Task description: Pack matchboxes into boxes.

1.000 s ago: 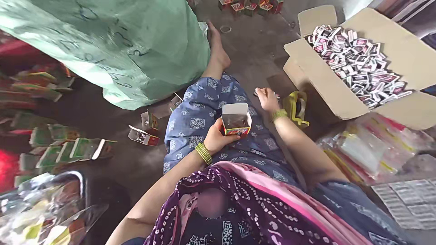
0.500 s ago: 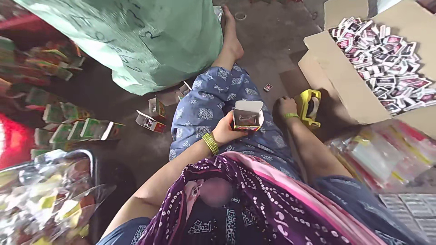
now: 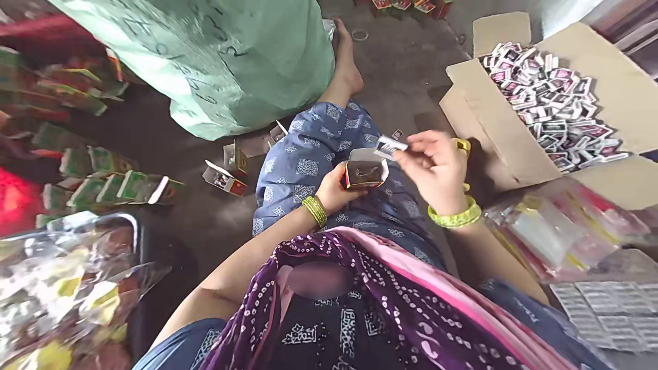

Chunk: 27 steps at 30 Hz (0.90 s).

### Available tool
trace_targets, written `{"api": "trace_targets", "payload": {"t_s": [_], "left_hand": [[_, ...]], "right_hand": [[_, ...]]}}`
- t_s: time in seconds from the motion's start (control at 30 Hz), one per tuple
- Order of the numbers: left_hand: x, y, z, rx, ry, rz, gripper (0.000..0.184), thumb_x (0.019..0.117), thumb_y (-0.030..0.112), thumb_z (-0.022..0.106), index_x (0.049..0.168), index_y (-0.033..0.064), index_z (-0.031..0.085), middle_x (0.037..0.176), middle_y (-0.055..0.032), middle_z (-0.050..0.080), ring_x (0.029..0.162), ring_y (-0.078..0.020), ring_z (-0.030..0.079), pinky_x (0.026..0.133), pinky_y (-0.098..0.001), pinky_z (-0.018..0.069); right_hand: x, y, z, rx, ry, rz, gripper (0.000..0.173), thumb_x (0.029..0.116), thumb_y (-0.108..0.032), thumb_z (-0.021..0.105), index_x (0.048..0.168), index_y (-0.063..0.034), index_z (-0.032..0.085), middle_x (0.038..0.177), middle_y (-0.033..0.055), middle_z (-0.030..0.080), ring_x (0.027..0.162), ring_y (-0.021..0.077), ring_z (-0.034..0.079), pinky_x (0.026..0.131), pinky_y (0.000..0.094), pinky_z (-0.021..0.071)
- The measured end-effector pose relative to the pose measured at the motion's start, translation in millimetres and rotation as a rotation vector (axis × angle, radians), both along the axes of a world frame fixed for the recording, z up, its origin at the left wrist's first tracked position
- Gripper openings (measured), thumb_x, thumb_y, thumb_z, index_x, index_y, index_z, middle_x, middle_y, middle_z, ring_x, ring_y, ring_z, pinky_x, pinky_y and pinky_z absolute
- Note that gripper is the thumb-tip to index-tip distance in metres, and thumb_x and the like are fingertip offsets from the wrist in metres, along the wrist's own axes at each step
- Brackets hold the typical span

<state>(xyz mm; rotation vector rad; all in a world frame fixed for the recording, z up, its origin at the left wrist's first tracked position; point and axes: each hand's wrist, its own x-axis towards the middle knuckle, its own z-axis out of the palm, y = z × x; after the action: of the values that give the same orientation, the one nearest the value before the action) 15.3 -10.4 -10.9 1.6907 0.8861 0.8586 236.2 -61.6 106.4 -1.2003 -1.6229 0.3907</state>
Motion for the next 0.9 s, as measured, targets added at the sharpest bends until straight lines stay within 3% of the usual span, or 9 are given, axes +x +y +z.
{"api": "trace_targets", "payload": {"t_s": [0.07, 0.13, 0.27, 0.4, 0.5, 0.6, 0.73, 0.8, 0.9], "left_hand": [[0.4, -1.8, 0.3, 0.004, 0.019, 0.018, 0.070, 0.0733, 0.018, 0.092, 0.130, -0.0012, 0.057, 0.116, -0.0089, 0.072, 0.109, -0.0135, 0.070, 0.102, -0.0377, 0.0573], [-1.3, -4.4, 2.2, 0.010, 0.041, 0.030, 0.067, 0.0737, 0.019, 0.091, 0.128, -0.0021, 0.058, 0.113, -0.0089, 0.073, 0.107, -0.0124, 0.070, 0.100, -0.0357, 0.0572], [-5.6, -8.1, 1.6, 0.054, 0.093, 0.030, 0.060, 0.0765, 0.020, 0.087, 0.126, -0.0020, 0.060, 0.112, -0.0113, 0.071, 0.107, -0.0148, 0.069, 0.100, -0.0377, 0.0559], [-5.9, -8.3, 0.5, 0.114, 0.158, 0.012, 0.050, 0.0848, 0.022, 0.078, 0.126, -0.0008, 0.062, 0.114, -0.0119, 0.071, 0.109, -0.0158, 0.068, 0.101, -0.0385, 0.0544], [-5.1, -7.3, 1.7, 0.060, 0.185, 0.022, 0.042, 0.0902, 0.016, 0.069, 0.127, -0.0031, 0.060, 0.111, -0.0133, 0.071, 0.107, -0.0162, 0.068, 0.100, -0.0371, 0.0540], [-3.3, -5.4, -1.8, 0.005, 0.200, -0.004, 0.055, 0.0860, 0.019, 0.075, 0.133, -0.0013, 0.056, 0.114, -0.0115, 0.070, 0.108, -0.0145, 0.067, 0.100, -0.0356, 0.0539], [-4.5, -4.2, -1.0, 0.062, 0.161, -0.016, 0.056, 0.0863, 0.017, 0.075, 0.134, -0.0047, 0.054, 0.116, -0.0161, 0.069, 0.110, -0.0190, 0.068, 0.101, -0.0394, 0.0538], [-6.4, -5.9, 1.9, 0.041, 0.071, -0.013, 0.072, 0.0832, 0.020, 0.080, 0.141, -0.0048, 0.044, 0.120, -0.0150, 0.068, 0.112, -0.0164, 0.067, 0.102, -0.0377, 0.0546], [-6.2, -7.8, -0.8, 0.122, -0.112, 0.038, 0.100, 0.0772, 0.024, 0.090, 0.149, -0.0054, 0.026, 0.128, -0.0162, 0.064, 0.117, -0.0171, 0.066, 0.104, -0.0387, 0.0552]], "right_hand": [[-20.8, -10.9, 3.1, -0.019, -0.222, 0.008, 0.025, 0.0910, -0.020, 0.077, 0.109, -0.0053, 0.068, 0.092, 0.0014, 0.072, 0.078, 0.0086, 0.070, 0.067, 0.0286, 0.0618], [-38.0, -13.7, -6.8, -0.057, -0.383, -0.006, 0.018, 0.0921, -0.027, 0.074, 0.100, -0.0113, 0.072, 0.088, -0.0005, 0.072, 0.079, 0.0100, 0.069, 0.071, 0.0323, 0.0598], [-59.0, -12.1, -32.3, -0.010, -0.507, 0.003, 0.018, 0.0950, -0.028, 0.069, 0.088, -0.0120, 0.074, 0.082, -0.0001, 0.074, 0.081, 0.0149, 0.070, 0.078, 0.0365, 0.0586], [-66.7, -11.8, -46.9, 0.038, -0.610, 0.101, 0.025, 0.1005, -0.024, 0.057, 0.093, -0.0098, 0.076, 0.086, 0.0023, 0.076, 0.088, 0.0181, 0.071, 0.088, 0.0367, 0.0558], [-65.5, -12.6, -48.5, -0.019, -0.790, 0.158, 0.039, 0.1034, -0.038, 0.048, 0.100, -0.0104, 0.076, 0.101, 0.0071, 0.073, 0.102, 0.0271, 0.066, 0.089, 0.0457, 0.0524], [-64.6, -11.8, -49.1, -0.134, -0.911, 0.205, 0.048, 0.1028, -0.050, 0.045, 0.095, -0.0108, 0.072, 0.109, 0.0125, 0.065, 0.109, 0.0338, 0.060, 0.088, 0.0526, 0.0496], [-58.1, -9.2, -50.2, 0.023, -0.781, 0.102, 0.042, 0.1016, -0.050, 0.053, 0.093, -0.0145, 0.074, 0.115, 0.0113, 0.066, 0.113, 0.0321, 0.060, 0.092, 0.0527, 0.0488], [-50.4, -7.8, -49.5, 0.147, -0.589, -0.003, 0.031, 0.0968, -0.042, 0.065, 0.108, -0.0164, 0.078, 0.119, 0.0116, 0.067, 0.116, 0.0318, 0.059, 0.097, 0.0536, 0.0480], [-33.7, -1.9, -51.0, 0.125, -0.276, -0.052, 0.042, 0.0900, -0.034, 0.077, 0.121, -0.0083, 0.068, 0.126, 0.0138, 0.063, 0.123, 0.0302, 0.056, 0.103, 0.0514, 0.0473]]}}
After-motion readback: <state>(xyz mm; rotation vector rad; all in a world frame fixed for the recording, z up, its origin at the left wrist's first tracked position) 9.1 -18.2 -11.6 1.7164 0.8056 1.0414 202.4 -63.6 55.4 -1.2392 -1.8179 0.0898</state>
